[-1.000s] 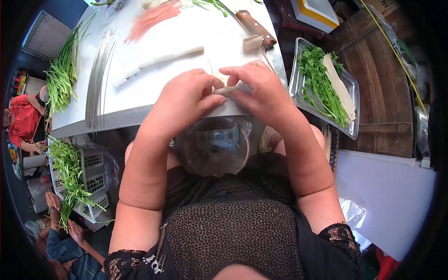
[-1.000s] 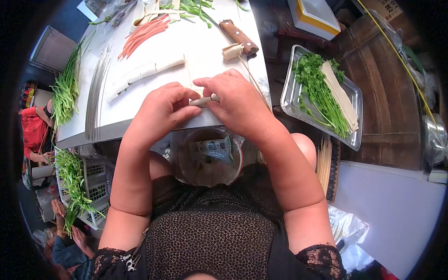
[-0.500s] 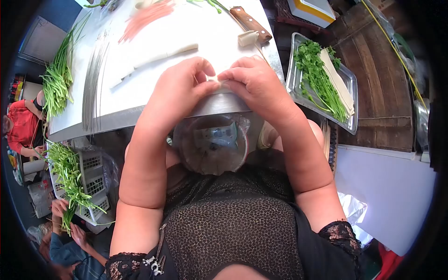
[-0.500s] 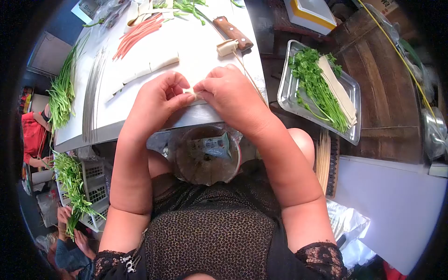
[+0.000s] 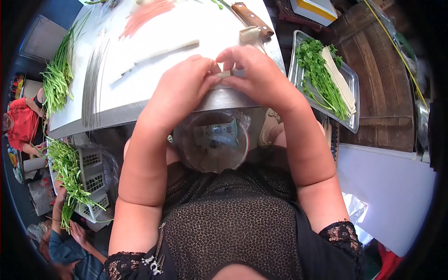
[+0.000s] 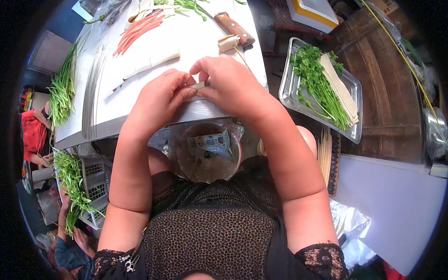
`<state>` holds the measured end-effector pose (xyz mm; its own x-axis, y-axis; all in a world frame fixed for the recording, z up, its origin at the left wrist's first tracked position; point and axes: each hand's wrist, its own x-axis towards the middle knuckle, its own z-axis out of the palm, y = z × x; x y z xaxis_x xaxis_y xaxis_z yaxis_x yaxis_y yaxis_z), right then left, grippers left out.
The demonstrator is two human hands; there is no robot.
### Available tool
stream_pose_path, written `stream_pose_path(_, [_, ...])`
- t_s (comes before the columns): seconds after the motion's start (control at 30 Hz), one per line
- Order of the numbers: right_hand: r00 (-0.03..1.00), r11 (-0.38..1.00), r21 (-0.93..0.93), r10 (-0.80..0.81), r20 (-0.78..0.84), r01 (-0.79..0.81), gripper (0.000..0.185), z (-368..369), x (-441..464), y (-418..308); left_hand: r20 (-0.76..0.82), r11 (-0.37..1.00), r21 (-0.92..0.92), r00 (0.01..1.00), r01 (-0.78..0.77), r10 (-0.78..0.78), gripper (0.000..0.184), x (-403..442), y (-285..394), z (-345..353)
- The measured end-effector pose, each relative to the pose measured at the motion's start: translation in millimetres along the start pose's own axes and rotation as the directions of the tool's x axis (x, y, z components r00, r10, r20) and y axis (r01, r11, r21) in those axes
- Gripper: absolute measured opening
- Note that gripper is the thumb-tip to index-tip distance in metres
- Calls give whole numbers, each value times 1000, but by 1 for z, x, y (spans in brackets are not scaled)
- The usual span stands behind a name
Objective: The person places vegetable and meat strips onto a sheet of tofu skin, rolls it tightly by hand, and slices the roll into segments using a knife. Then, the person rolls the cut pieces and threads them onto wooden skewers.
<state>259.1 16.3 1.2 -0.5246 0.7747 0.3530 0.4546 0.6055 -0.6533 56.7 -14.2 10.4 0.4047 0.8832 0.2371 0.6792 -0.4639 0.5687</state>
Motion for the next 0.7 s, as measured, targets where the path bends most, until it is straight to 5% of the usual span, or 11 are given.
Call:
stream_pose_path(0.13, [997, 997, 48, 58, 55, -60, 24, -8, -2, -1, 51, 999, -27, 998, -36, 37, 16, 2, -1, -3])
stream_pose_path(0.33, [979, 992, 32, 112, 172, -120, 13, -16, 4, -3, 161, 993, -14, 981, 116, -112, 23, 11, -3, -8])
stream_pose_path(0.43, [986, 998, -52, 48, 159, -40, 16, -15, 5, 5, 151, 990, 3, 978, 142, -141, 21, 10, -1, -9])
stream_pose_path(0.5, [993, 998, -54, -15, 120, 22, 18, -12, 6, 11, -25, 999, -29, 999, 35, -35, 21, 4, -2, -7])
stream_pose_path(0.7, [996, 990, -114, -82, 28, 85, 18, -4, 7, 15, -47, 999, 13, 998, 37, -36, 17, 7, -5, -1])
